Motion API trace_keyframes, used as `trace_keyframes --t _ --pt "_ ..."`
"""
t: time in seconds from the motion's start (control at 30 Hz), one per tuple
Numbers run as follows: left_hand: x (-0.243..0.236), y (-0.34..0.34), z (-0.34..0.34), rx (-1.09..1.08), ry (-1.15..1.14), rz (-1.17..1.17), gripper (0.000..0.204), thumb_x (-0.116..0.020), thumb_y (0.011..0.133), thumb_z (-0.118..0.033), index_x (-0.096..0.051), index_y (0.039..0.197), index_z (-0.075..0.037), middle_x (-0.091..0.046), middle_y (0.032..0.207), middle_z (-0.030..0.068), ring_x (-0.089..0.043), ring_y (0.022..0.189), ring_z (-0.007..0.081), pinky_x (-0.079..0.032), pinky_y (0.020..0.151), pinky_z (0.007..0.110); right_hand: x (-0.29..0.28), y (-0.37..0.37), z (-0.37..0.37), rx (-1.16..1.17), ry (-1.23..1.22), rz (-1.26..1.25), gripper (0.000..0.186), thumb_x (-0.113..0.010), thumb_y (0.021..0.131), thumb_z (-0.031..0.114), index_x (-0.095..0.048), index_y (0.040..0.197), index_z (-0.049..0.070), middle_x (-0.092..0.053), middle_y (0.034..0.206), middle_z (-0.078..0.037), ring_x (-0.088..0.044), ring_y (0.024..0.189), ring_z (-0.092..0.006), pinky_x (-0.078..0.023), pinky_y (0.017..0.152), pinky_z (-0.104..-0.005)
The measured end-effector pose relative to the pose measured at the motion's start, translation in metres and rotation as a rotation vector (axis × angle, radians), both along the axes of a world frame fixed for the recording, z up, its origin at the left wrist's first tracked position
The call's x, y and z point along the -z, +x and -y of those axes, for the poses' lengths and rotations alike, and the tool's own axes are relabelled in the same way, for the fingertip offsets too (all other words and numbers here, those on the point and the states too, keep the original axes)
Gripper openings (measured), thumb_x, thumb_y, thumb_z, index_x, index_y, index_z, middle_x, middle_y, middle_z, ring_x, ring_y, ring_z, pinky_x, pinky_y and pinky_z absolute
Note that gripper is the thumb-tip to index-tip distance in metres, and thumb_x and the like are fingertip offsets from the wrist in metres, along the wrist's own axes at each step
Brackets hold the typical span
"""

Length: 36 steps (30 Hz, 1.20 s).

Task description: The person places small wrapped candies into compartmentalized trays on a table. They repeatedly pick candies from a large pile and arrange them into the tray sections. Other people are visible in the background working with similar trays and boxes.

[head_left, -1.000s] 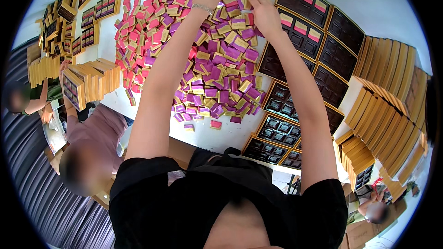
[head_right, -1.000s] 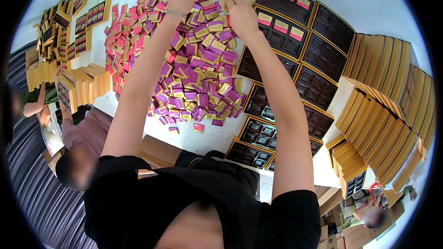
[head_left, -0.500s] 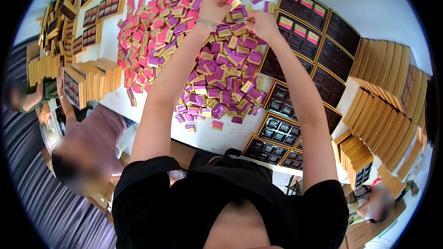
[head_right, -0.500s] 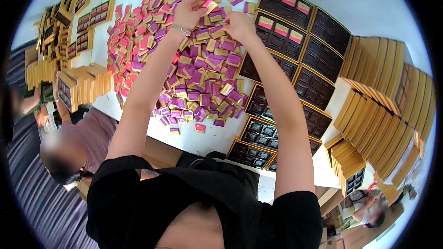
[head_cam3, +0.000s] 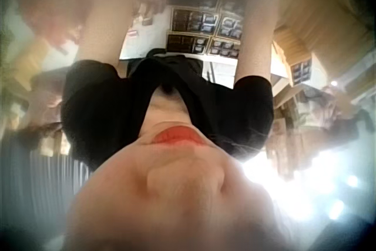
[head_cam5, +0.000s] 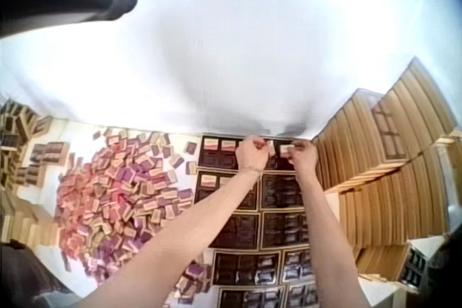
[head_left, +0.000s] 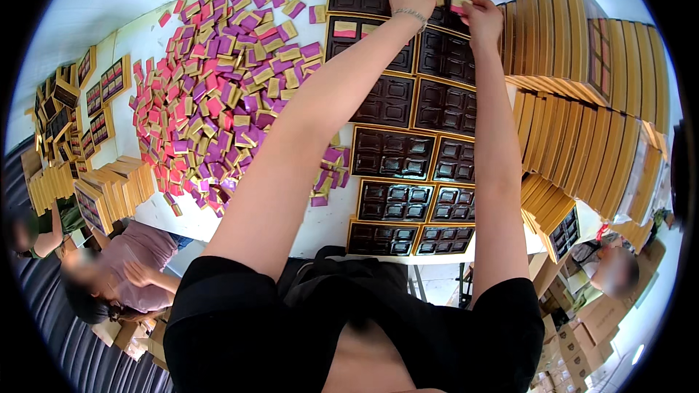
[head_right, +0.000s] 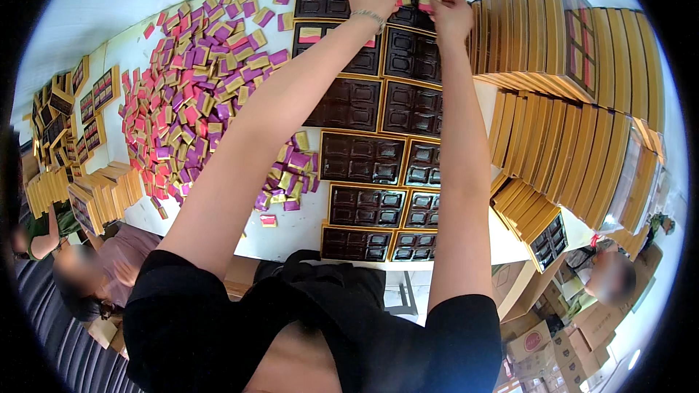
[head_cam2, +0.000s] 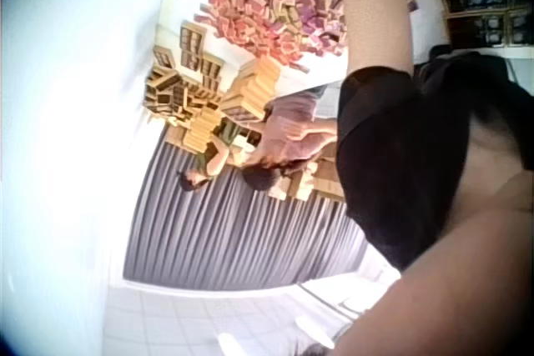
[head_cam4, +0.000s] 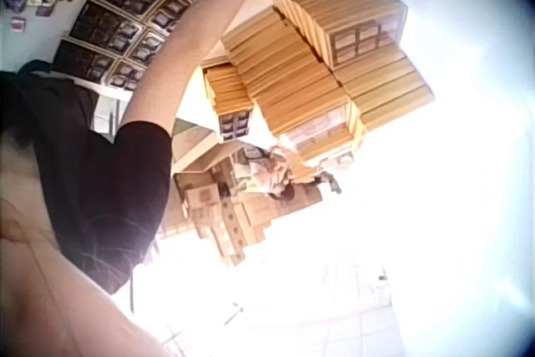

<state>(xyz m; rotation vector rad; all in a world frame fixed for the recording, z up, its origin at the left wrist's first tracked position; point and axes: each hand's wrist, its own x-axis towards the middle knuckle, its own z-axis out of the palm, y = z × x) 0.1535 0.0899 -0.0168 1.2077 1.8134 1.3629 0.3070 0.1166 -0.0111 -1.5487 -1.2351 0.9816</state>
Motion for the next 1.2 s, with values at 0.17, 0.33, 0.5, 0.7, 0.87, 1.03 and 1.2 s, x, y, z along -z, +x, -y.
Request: trace_keyframes --t 0.17,0.33,0.5,0.7,0.87,1.03,1.2 --pt "0.004 0.021 -0.013 -0.040 -0.146 -0.342 0.027 -0.073 0.073 -0.027 -0.067 0.089 -0.007 -0.068 0.083 0.0121 -0.066 0.079 0.0304 -0.053 0.074 0.040 0.025 0.009 -0.017 0.069 0.033 0.246 0.027 -0.072 0.075 0.012 -0.066 0.099 -0.001 -0.069 0.085 -0.013 -0.067 0.076 -0.0238 -0.054 0.067 -0.0341" --pt "-0.021 0.011 0.012 0.095 -0.031 -0.858 0.029 -0.067 0.080 -0.025 -0.063 0.101 -0.005 -0.065 0.106 0.0139 -0.059 0.105 0.0288 -0.049 0.085 0.040 0.009 0.006 0.004 0.021 0.206 0.640 0.026 -0.063 0.083 0.016 -0.065 0.106 0.004 -0.066 0.104 -0.015 -0.063 0.097 -0.0289 -0.048 0.085 -0.0389" --pt "0.002 0.004 0.024 0.488 -0.031 -1.277 0.048 -0.041 0.095 -0.028 -0.044 0.137 -0.005 -0.033 0.149 0.0083 -0.026 0.140 0.0219 -0.017 0.112 0.054 0.023 0.002 0.029 -0.391 0.469 1.048 0.041 -0.044 0.096 0.029 -0.052 0.130 0.007 -0.046 0.139 -0.012 -0.041 0.131 -0.0246 -0.033 0.106 -0.0457" --pt "0.000 0.000 0.026 0.500 -0.037 -1.177 0.049 -0.044 0.091 -0.020 -0.041 0.139 -0.008 -0.032 0.148 0.0093 -0.024 0.140 0.0209 -0.014 0.108 0.063 0.025 0.007 0.030 -0.408 0.336 1.143 0.047 -0.037 0.099 0.038 -0.046 0.134 0.009 -0.044 0.142 -0.006 -0.037 0.134 -0.0223 -0.025 0.110 -0.0528" --pt "-0.023 -0.133 0.047 -0.068 0.007 -0.852 0.027 -0.065 0.068 -0.010 -0.067 0.095 -0.011 -0.066 0.091 0.0099 -0.064 0.090 0.0290 -0.052 0.076 0.039 -0.014 -0.080 0.042 -0.356 0.766 0.760 0.016 -0.058 0.080 0.007 -0.065 0.094 0.008 -0.066 0.094 -0.011 -0.062 0.091 -0.0315 -0.050 0.077 -0.0412" --pt "-0.001 -0.210 0.094 -0.011 -0.423 -0.867 0.029 -0.070 0.075 -0.019 -0.067 0.104 -0.012 -0.064 0.103 0.0135 -0.061 0.097 0.0302 -0.050 0.085 0.041 -0.006 -0.221 0.043 -0.894 0.747 0.966 0.025 -0.054 0.078 0.005 -0.059 0.101 0.000 -0.063 0.107 -0.014 -0.060 0.100 -0.0307 -0.051 0.083 -0.0385" --pt "0.020 -0.227 0.092 0.084 -0.300 -0.905 0.032 -0.073 0.074 -0.027 -0.067 0.104 -0.017 -0.059 0.109 0.0100 -0.058 0.098 0.0303 -0.048 0.086 0.040 0.015 -0.270 0.036 -0.937 0.706 1.316 0.020 -0.057 0.079 0.010 -0.064 0.093 -0.002 -0.068 0.092 -0.015 -0.065 0.086 -0.0330 -0.055 0.072 -0.0399"
